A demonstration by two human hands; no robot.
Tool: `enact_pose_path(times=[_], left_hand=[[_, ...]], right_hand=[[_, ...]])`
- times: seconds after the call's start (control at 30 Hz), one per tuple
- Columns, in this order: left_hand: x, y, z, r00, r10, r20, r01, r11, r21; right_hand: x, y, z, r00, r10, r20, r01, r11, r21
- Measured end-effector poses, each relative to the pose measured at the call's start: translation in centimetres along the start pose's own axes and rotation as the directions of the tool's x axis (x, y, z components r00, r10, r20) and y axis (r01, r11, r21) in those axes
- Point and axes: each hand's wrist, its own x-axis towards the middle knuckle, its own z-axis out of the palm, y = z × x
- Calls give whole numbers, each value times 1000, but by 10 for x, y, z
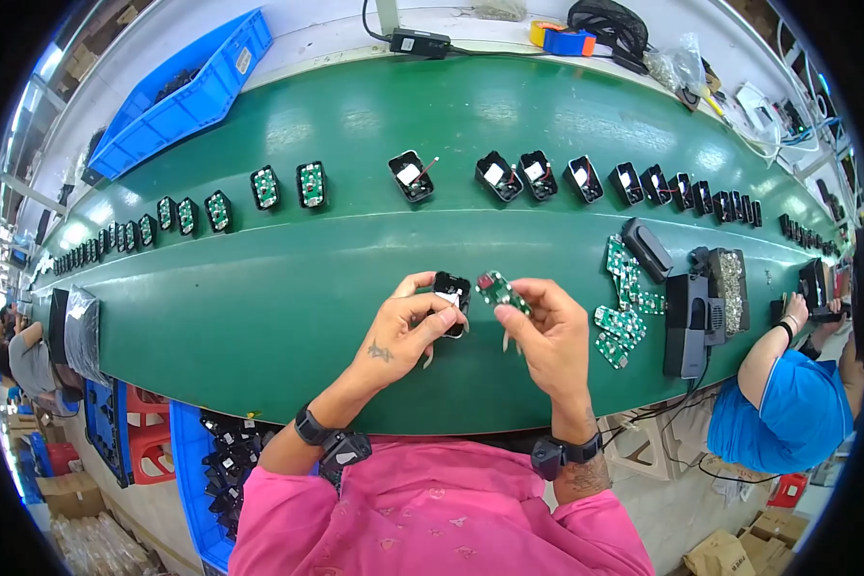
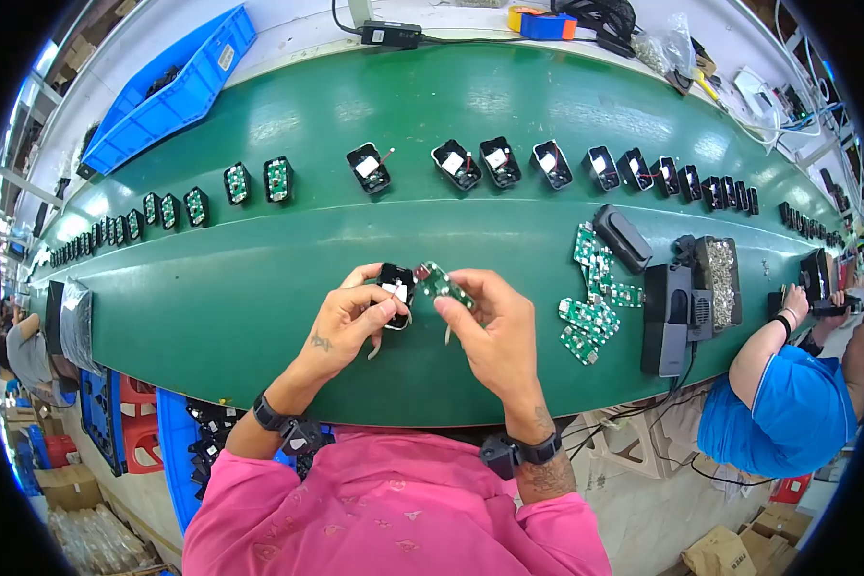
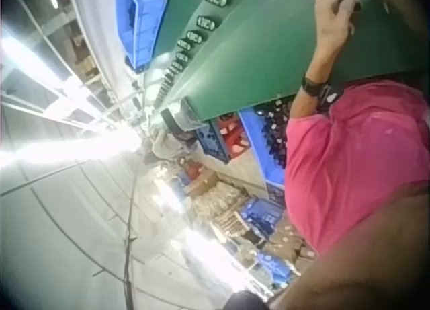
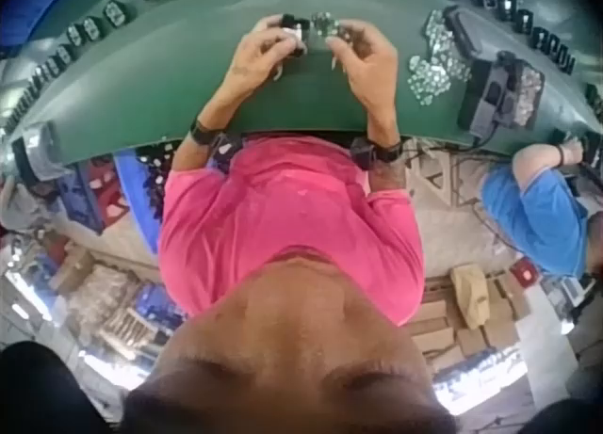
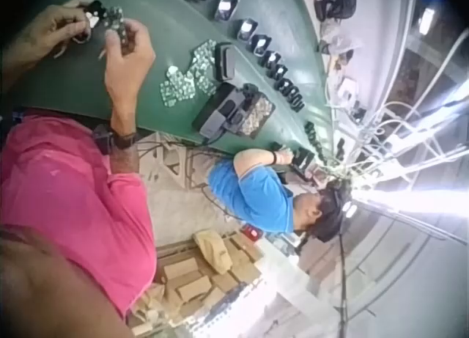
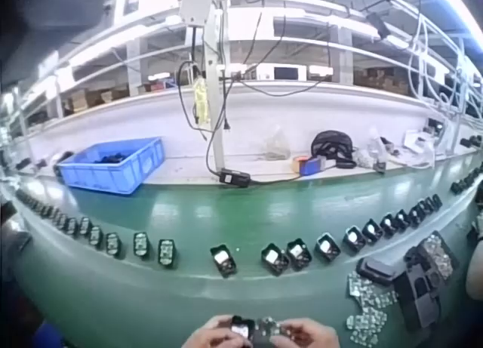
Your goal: Assembling electronic circuit boards into black plastic enclosures on a production line.
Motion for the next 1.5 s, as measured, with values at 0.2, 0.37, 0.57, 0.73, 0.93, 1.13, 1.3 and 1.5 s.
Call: enact_pose_path(times=[0.2, 0.37, 0.57, 0.73, 0.93, 1.13, 1.3, 1.5], left_hand=[[-1, 6, 15, 995, 102, -22, -96, 978, 184], [1, 4, 17, 984, 165, -61, -146, 959, 243], [1, 11, 23, 962, 256, -94, -218, 928, 302], [2, 11, 26, 960, 265, -90, -228, 927, 297], [4, 12, 29, 970, 238, -43, -231, 964, 133], [2, 14, 31, 999, 50, 5, -47, 963, -266], [2, 13, 35, 1000, 19, 5, -16, 961, -276], [3, 9, 49, 996, 89, -29, -94, 963, -251]], right_hand=[[1, 1, 5, 982, -190, 19, 185, 923, -337], [-2, 6, 3, 991, -64, -114, 47, 989, -140], [6, -7, -10, 971, 233, 59, -238, 895, 377], [7, -2, -5, 950, 251, 187, -301, 898, 320], [4, 4, -4, 949, 265, 173, -304, 916, 262], [0, 9, -4, 990, 114, 82, -115, 993, 7], [1, 3, 0, 963, -269, 25, 263, 912, -315], [-4, 7, 6, 957, -283, -65, 246, 909, -337]])
